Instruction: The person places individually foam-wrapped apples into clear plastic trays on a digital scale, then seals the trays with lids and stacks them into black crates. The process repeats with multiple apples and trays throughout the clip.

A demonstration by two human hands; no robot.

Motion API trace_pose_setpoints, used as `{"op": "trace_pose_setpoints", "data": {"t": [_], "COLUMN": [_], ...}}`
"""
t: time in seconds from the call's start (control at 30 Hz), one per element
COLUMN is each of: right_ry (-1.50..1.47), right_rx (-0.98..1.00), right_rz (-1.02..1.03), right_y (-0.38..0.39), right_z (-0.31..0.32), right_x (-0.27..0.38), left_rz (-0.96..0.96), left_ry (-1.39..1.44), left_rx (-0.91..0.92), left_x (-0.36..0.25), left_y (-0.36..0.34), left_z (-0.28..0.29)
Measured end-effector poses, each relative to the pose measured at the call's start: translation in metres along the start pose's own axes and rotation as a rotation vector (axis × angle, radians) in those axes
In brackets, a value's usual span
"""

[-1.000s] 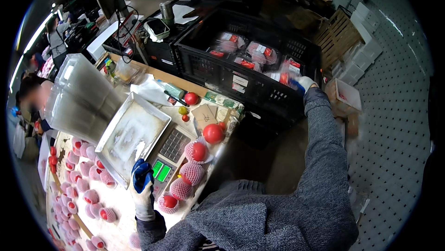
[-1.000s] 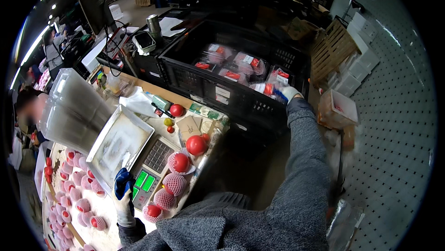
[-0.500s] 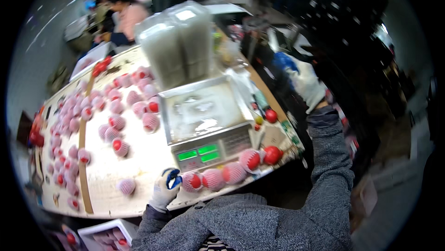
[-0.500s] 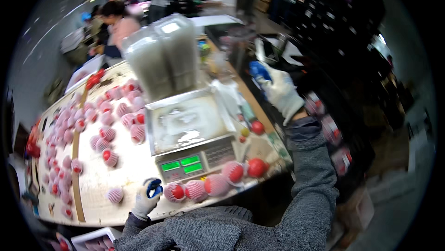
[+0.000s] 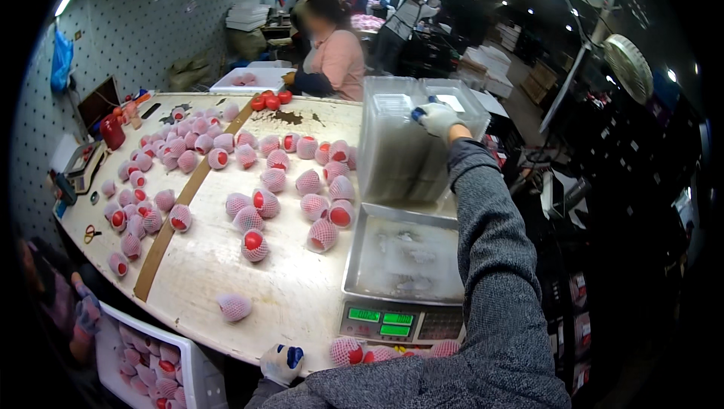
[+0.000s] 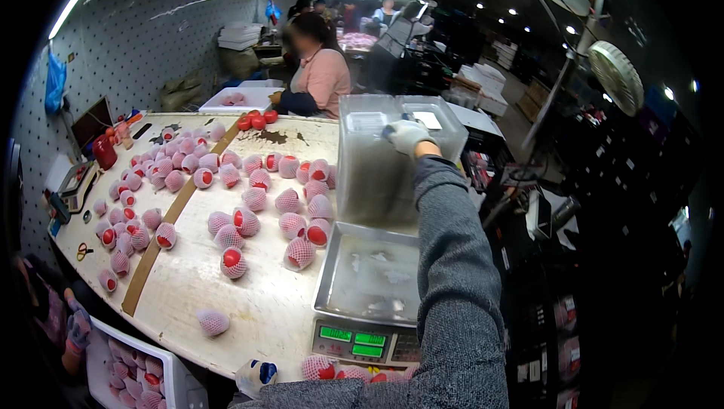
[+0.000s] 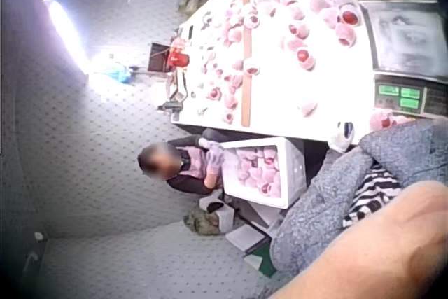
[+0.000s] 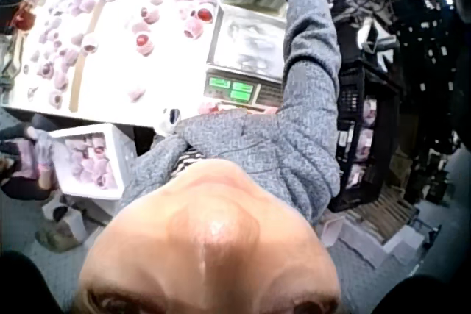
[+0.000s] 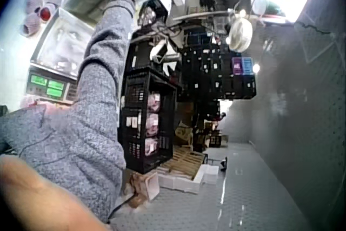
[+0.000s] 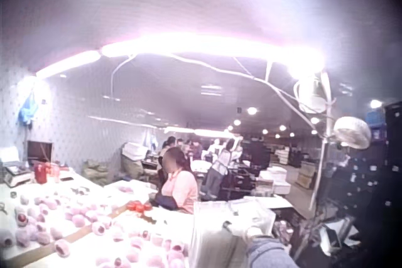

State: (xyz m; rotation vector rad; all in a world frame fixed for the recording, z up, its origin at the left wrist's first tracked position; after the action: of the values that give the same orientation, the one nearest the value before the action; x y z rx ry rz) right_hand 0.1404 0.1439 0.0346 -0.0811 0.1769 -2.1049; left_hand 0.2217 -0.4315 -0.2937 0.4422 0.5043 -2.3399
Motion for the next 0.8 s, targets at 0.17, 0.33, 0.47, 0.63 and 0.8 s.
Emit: {"op": "trace_pose_setpoints", "data": {"t": [0.17, 0.33, 0.47, 0.63, 0.8], "right_ry": [-0.389, -0.933, -1.098, -0.626, -0.197], "right_rx": [-0.032, -0.379, -0.872, -0.812, -0.619], "right_rz": [-0.035, -0.073, 0.244, 0.537, 0.441], "right_y": [-0.011, -0.025, 0.003, 0.153, 0.275], "right_z": [-0.018, -0.044, 0.016, 0.096, 0.03], "right_x": [-0.025, -0.08, -0.104, 0.064, 0.116], "left_rz": [-0.079, -0.06, -0.056, 0.03, -0.026], "left_ry": [-0.012, -0.028, 0.027, 0.038, 0.066], "left_rx": [0.033, -0.036, -0.054, -0.02, -0.012], "left_x": [0.006, -0.006, -0.008, -0.007, -0.01], "left_y": [0.006, -0.004, -0.008, 0.001, -0.007], "left_z": [-0.006, 0.001, 0.005, 0.016, 0.012]}}
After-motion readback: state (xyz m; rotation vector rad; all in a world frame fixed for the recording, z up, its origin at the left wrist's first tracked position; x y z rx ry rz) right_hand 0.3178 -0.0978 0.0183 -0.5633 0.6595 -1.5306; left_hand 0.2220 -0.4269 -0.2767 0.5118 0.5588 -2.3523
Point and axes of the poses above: each hand's wrist, its own y-axis away from the middle knuckle, its own z-axis out of the back of the hand, x = y × z, the point moved 6 cm from there along -y, towards the middle knuckle, and after that the axes turned 1 degree about x, right-handed, at the moved point
